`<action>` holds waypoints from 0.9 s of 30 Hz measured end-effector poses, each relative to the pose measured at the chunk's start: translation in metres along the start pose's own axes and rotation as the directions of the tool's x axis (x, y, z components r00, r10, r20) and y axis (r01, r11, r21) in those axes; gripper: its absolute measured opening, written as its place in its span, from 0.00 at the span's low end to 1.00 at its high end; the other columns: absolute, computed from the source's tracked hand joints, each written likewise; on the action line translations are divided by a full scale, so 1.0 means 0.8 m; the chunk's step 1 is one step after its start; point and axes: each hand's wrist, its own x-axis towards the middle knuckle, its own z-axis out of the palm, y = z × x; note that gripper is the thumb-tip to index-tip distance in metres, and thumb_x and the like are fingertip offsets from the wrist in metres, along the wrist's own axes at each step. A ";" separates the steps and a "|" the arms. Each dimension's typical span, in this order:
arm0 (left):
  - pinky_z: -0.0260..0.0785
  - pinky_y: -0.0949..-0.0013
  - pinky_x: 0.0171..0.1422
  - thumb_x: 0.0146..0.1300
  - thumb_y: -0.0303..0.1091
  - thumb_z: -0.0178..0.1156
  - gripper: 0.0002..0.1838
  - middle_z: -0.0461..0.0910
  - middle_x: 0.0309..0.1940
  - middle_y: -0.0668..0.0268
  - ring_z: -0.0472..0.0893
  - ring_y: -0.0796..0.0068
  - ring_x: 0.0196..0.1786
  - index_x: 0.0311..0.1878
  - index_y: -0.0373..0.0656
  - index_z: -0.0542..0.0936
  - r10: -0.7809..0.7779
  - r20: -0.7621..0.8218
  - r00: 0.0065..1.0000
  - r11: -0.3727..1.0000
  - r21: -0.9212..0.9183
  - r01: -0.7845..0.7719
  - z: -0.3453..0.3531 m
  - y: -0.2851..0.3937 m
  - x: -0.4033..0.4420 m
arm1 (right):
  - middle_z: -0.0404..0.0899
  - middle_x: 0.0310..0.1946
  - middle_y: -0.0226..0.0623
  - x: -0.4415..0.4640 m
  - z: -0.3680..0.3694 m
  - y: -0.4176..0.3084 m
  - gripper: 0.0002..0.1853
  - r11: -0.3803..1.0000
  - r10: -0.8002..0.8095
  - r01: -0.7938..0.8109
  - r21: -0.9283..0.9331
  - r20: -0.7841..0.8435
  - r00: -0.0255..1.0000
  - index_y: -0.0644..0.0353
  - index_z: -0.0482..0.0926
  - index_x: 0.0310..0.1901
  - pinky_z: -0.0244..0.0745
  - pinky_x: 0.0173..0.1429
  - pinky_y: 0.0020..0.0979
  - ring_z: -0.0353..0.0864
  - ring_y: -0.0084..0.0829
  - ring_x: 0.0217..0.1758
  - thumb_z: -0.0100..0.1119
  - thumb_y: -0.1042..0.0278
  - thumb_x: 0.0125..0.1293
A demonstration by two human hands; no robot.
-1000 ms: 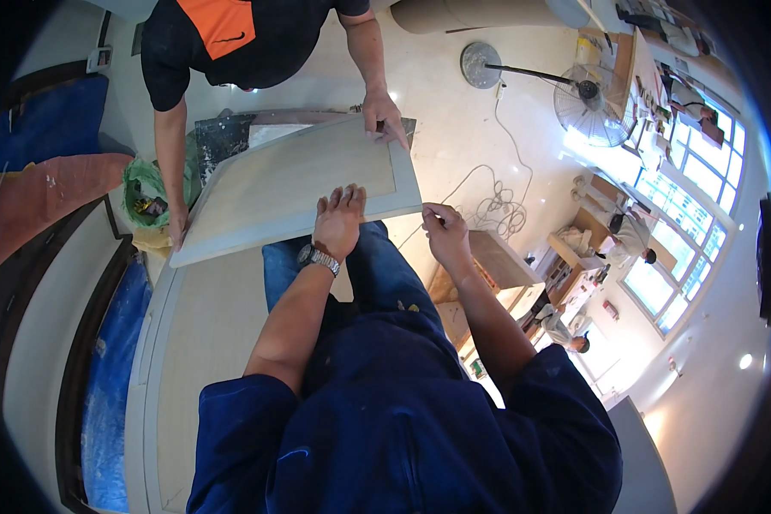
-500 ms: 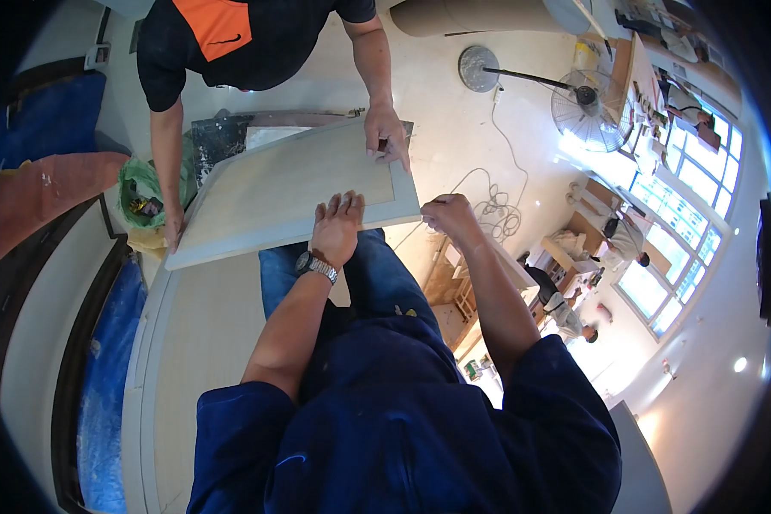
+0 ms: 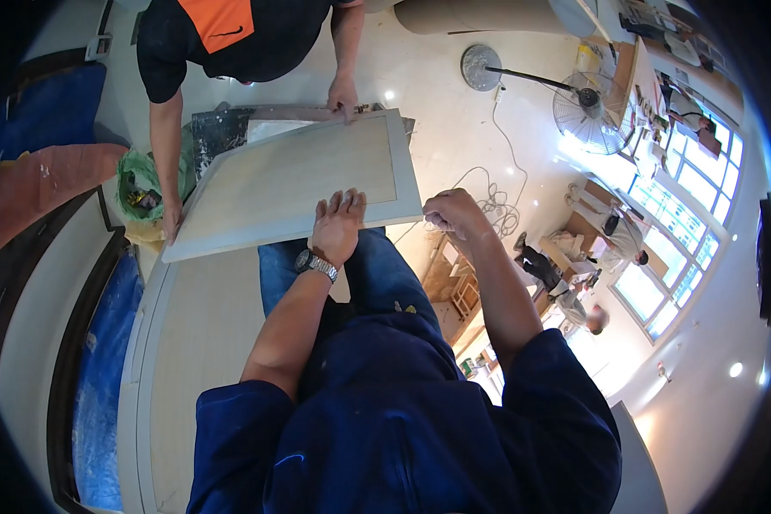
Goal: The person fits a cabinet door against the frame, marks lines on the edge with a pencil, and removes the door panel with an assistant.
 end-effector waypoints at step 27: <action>0.59 0.43 0.76 0.67 0.28 0.53 0.28 0.69 0.73 0.59 0.68 0.53 0.75 0.72 0.45 0.70 -0.019 -0.015 1.000 1.000 0.002 0.019 -0.006 -0.002 -0.007 | 0.76 0.21 0.36 -0.002 0.012 0.010 0.07 0.978 -0.071 0.070 0.197 -0.002 0.997 0.74 0.80 0.29 0.60 0.21 0.24 0.69 0.20 0.18 0.65 0.75 0.56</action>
